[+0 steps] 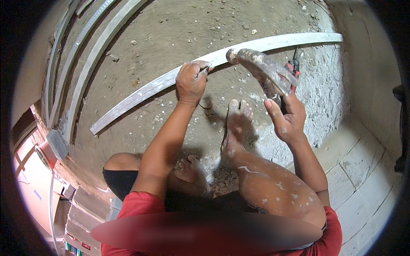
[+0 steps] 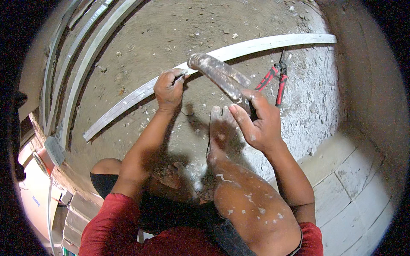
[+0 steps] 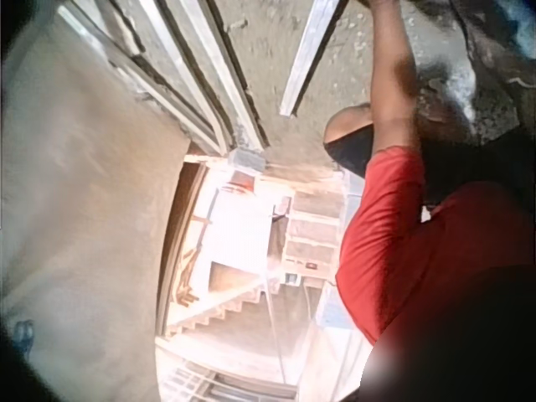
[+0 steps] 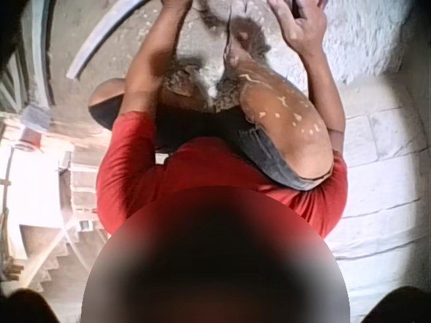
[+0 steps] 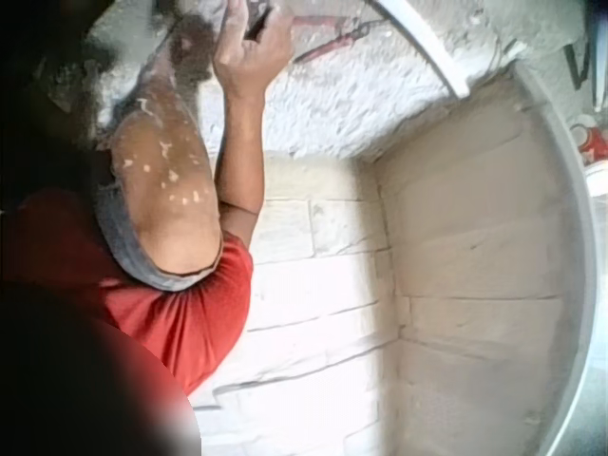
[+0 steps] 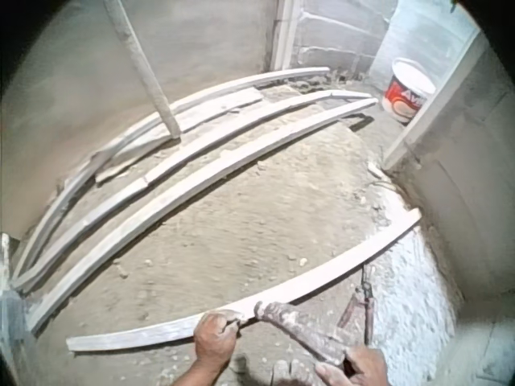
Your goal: The person sits on the floor and uses pliers to cut a long white metal profile into shorter pieces. They repeatedly score and snap the profile, then separate the cut sections by hand.
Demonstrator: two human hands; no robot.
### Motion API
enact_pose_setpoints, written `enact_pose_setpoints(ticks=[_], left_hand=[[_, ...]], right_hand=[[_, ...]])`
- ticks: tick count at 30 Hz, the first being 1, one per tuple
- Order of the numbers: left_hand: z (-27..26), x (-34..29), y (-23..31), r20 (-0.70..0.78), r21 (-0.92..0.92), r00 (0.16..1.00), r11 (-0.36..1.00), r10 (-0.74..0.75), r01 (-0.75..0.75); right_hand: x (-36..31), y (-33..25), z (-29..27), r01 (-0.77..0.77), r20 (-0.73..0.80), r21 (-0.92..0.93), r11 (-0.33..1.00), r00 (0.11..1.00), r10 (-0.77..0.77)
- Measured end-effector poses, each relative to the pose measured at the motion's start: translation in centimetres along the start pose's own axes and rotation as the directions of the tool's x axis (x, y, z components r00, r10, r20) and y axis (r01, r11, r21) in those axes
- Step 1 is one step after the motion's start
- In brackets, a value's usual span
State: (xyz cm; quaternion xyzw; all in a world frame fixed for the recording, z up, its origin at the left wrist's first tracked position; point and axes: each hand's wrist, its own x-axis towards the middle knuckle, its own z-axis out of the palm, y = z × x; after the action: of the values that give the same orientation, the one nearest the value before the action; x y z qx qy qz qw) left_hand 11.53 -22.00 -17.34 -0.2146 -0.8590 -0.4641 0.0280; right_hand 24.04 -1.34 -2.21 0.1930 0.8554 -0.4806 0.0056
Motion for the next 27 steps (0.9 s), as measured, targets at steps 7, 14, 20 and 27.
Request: enact_pose_setpoints(ticks=[7, 14, 20, 27], left_hand=[[0.0, -0.3, -0.5, -0.010, -0.059, 1.000, 0.998, 0.013, -0.014], [-0.1, 0.0, -0.7, -0.030, -0.102, 0.966, 0.962, -0.256, 0.252], [-0.2, 0.1, -0.2, 0.026, -0.142, 0.967, 0.957, -0.253, 0.254], [0.0, 0.1, 0.0, 0.035, -0.081, 0.981, 0.978, -0.188, 0.191]], right_hand=[[0.2, 0.7, 1.6, -0.212, 0.152, -0.104, 0.972, 0.962, 0.226], [0.1, 2.5, 1.9, -0.306, 0.091, -0.034, 0.951, 0.947, 0.308], [-0.1, 2.9, 2.0, -0.291, 0.064, -0.029, 0.956, 0.954, 0.293], [-0.4, 2.7, 2.0, -0.252, 0.095, -0.061, 0.966, 0.962, 0.257]])
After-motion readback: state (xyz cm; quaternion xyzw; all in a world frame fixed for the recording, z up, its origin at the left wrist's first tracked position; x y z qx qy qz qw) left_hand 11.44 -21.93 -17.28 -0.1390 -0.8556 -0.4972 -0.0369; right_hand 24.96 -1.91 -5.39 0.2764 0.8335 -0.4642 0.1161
